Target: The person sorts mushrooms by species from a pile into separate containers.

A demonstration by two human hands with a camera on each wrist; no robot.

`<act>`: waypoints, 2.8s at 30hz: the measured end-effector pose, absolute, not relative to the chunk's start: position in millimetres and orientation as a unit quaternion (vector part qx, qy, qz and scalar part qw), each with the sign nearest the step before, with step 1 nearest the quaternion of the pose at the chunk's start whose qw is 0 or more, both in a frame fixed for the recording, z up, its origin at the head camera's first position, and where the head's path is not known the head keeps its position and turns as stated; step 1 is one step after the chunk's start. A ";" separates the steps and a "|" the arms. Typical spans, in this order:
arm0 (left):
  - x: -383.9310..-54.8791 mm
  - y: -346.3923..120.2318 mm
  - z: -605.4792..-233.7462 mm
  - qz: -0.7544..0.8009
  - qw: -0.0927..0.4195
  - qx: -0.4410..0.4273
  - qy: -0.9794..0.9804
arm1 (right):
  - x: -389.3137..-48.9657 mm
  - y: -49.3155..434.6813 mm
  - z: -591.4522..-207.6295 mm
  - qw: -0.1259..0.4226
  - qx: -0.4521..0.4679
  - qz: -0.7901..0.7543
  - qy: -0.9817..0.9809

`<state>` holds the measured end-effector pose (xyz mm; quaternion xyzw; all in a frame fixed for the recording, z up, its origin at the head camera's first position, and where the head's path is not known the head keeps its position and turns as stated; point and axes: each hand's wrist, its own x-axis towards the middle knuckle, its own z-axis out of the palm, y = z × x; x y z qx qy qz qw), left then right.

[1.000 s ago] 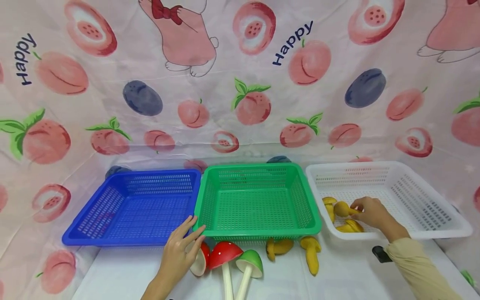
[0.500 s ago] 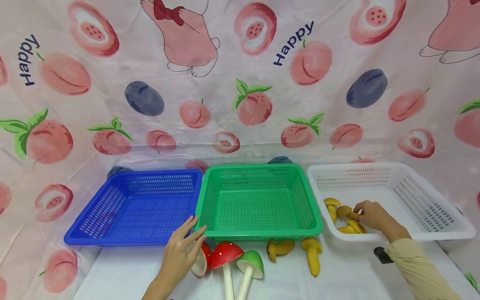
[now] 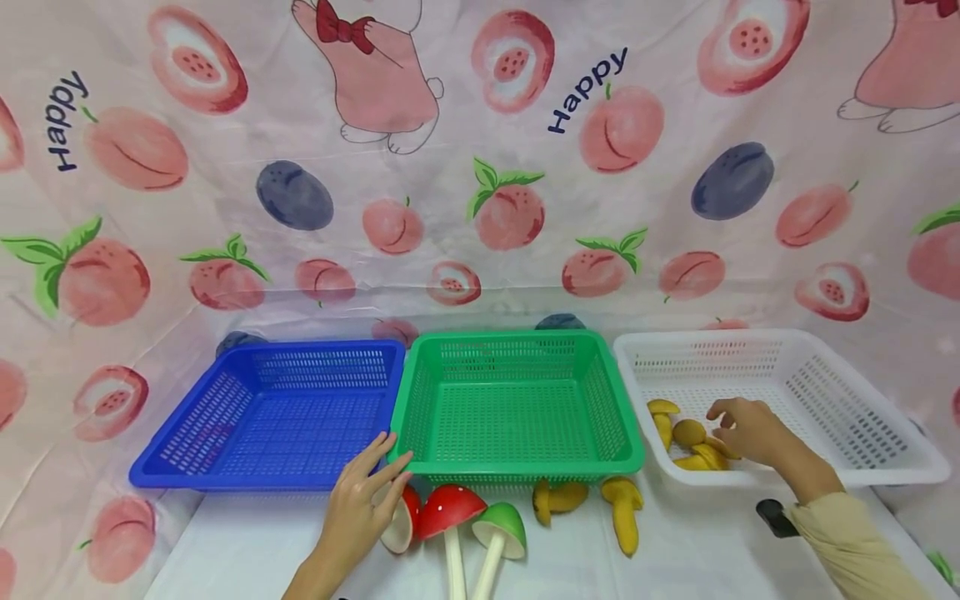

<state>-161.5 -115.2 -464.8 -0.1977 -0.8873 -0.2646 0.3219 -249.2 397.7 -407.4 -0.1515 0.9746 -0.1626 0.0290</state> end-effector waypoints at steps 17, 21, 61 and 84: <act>-161.6 -115.2 -465.0 -0.268 0.324 -0.199 -0.885 | -209.8 364.7 -372.4 -0.048 -0.154 -0.198 0.967; -161.7 -115.2 -464.9 -0.270 0.324 -0.199 -0.885 | -201.6 356.9 -366.5 -0.066 -0.158 -0.201 0.964; -161.6 -114.6 -465.9 -0.274 0.332 -0.199 -0.880 | -157.8 293.1 -392.8 -0.009 -0.157 -0.286 0.945; -163.2 -112.6 -467.8 -0.272 0.345 -0.203 -0.875 | -165.4 281.7 -465.1 -0.037 -0.130 -0.269 0.954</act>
